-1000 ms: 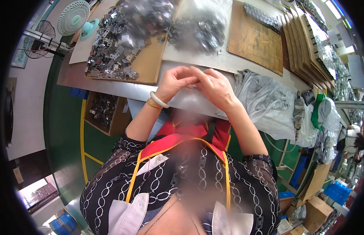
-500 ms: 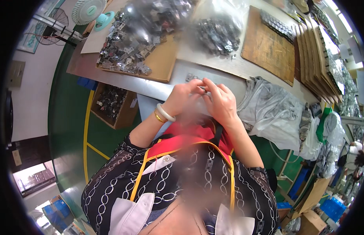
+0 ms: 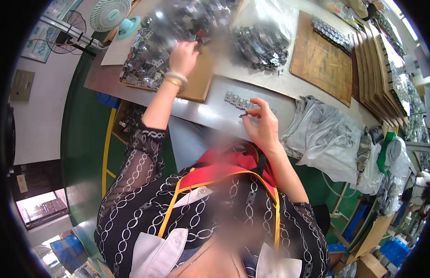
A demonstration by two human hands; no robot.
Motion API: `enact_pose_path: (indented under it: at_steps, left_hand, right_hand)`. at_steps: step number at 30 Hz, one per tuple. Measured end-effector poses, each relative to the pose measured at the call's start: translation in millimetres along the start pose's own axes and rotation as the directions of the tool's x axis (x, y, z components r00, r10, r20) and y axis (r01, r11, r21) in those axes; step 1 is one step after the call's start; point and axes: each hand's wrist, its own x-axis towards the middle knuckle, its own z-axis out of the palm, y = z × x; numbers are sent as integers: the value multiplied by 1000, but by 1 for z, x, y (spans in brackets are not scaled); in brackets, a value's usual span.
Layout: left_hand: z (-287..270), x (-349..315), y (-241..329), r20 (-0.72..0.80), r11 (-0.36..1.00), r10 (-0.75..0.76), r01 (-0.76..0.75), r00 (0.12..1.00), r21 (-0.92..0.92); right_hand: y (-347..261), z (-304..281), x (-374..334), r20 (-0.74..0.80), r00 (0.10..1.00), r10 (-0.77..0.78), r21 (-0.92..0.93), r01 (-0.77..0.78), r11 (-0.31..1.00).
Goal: The person assembles small metal components into a plastic tray by hand.
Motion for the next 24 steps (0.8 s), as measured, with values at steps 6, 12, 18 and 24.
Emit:
enact_pose_path:
  at_steps: [6, 12, 18, 24]
  left_hand:
    - [31, 15, -14, 118, 997, -46, 38, 992, 67]
    - [-2, -9, 16, 250, 522, -423, 459, 871, -719]
    - [-48, -49, 84, 517, 320, -166, 542, 840, -777]
    - [-51, -91, 142, 267, 545, -42, 246, 963, -801]
  right_hand:
    - [8, -5, -3, -59, 998, 34, 18, -33, 999]
    - [17, -16, 1, -79, 982, 173, 97, -165, 982]
    - [18, -18, 22, -75, 937, 342, 213, -320, 923]
    - [7, -10, 28, -67, 916, 395, 357, -347, 867]
